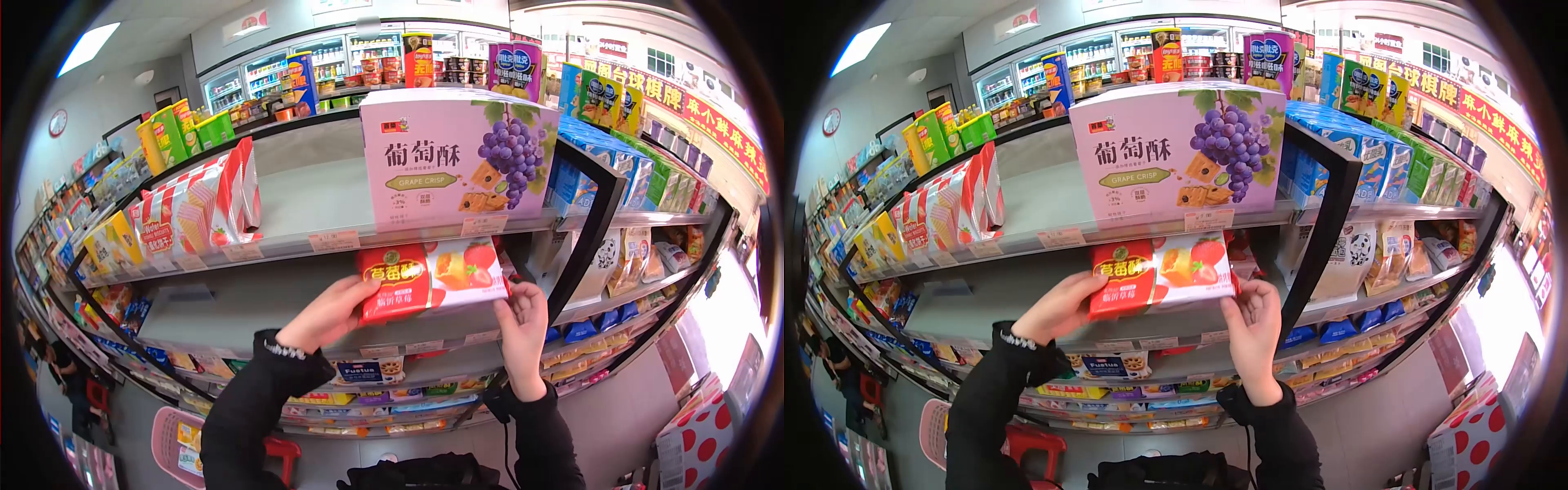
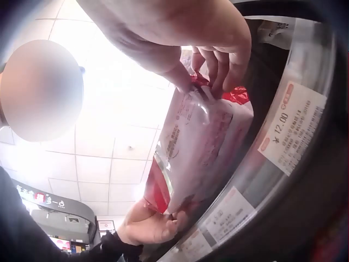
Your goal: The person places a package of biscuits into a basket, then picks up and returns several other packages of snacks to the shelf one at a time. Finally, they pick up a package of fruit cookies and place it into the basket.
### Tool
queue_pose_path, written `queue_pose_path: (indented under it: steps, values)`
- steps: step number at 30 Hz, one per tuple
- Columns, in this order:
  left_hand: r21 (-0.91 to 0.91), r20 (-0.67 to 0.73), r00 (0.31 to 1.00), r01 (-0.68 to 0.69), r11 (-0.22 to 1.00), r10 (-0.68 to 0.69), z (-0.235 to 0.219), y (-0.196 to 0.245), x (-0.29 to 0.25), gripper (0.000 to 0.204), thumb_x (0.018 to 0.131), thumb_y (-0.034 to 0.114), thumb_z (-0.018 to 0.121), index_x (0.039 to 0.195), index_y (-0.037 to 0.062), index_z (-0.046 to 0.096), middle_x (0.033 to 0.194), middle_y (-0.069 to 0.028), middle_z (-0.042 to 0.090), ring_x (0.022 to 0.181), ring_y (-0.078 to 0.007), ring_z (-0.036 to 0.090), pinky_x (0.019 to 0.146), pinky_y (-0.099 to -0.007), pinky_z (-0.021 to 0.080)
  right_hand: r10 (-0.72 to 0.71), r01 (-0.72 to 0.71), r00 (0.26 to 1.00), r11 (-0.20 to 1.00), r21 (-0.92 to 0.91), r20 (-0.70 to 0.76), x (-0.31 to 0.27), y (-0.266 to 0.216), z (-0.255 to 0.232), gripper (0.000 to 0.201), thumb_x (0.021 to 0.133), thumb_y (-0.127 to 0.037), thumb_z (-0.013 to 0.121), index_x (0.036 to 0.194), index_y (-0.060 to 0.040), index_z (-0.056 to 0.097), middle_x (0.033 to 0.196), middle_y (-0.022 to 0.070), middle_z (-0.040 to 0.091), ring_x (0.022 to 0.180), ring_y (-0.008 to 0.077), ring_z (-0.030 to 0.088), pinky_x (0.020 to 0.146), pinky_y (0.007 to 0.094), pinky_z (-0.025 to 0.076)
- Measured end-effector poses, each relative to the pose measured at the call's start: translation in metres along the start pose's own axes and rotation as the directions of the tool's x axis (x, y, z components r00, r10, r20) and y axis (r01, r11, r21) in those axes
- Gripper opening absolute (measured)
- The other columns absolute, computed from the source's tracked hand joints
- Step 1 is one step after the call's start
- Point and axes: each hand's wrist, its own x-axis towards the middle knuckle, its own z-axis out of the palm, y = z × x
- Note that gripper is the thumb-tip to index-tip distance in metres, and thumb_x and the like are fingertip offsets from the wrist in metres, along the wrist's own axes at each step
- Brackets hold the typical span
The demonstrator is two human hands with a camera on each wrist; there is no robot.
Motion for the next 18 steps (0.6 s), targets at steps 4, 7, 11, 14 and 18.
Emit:
queue_pose_path:
  steps: [4,7,11,14,18]
  values:
    - [0.014,-0.001,1.0,-0.024,1.0,0.024,0.005,0.012,0.035,0.032,0.089,0.018,0.046,0.113,-0.0031,0.043,0.109,-0.0104,0.052,0.098,-0.0143,0.052,0.083,-0.0307,0.044,-0.084,0.085,0.996,0.996,0.035,-0.034,0.013,0.008,0.011,0.027,0.083,0.004,0.047,0.108,0.0011,0.037,0.117,0.0144,0.042,0.11,0.0171,0.043,0.095,0.0288,0.032]
    - [-0.089,0.043,0.992,-0.116,0.989,0.12,0.01,0.014,0.056,0.03,0.089,0.011,0.044,0.117,-0.0004,0.042,0.12,-0.0121,0.046,0.107,-0.0187,0.047,0.09,-0.0339,0.04,-0.083,0.085,0.996,0.995,0.061,-0.034,0.022,0.014,0.012,0.035,0.084,0.004,0.045,0.117,0.0027,0.033,0.122,0.0161,0.038,0.117,0.0198,0.037,0.1,0.0314,0.026]
    - [-0.034,0.079,0.987,-0.134,0.99,0.136,0.011,0.01,0.079,0.03,0.087,0.008,0.046,0.117,0.0051,0.044,0.119,-0.0077,0.047,0.106,-0.0199,0.047,0.089,-0.041,0.04,-0.102,0.11,0.989,0.991,0.07,-0.107,0.041,0.03,0.011,0.044,0.082,0.007,0.043,0.123,0.0045,0.027,0.124,0.0177,0.037,0.118,0.0219,0.036,0.1,0.031,0.025]
    - [-0.003,0.065,0.986,-0.155,0.988,0.155,0.021,0.011,0.08,0.03,0.086,0.006,0.048,0.116,0.0052,0.045,0.117,-0.0072,0.048,0.106,-0.019,0.046,0.088,-0.0407,0.04,-0.108,0.119,0.982,0.991,0.067,-0.155,0.058,0.044,0.004,0.046,0.08,0.007,0.044,0.124,0.0058,0.028,0.12,0.0175,0.039,0.116,0.0217,0.038,0.098,0.0292,0.028]
    - [0.02,0.051,0.987,-0.152,0.988,0.151,0.032,0.013,0.077,0.031,0.084,0.004,0.048,0.115,0.0055,0.046,0.116,-0.0063,0.048,0.107,-0.018,0.044,0.091,-0.0411,0.036,-0.133,0.113,0.966,0.988,-0.102,-0.223,0.069,0.061,-0.001,0.042,0.081,0.004,0.045,0.121,0.0062,0.032,0.114,0.0152,0.044,0.107,0.0195,0.044,0.094,0.0286,0.032]
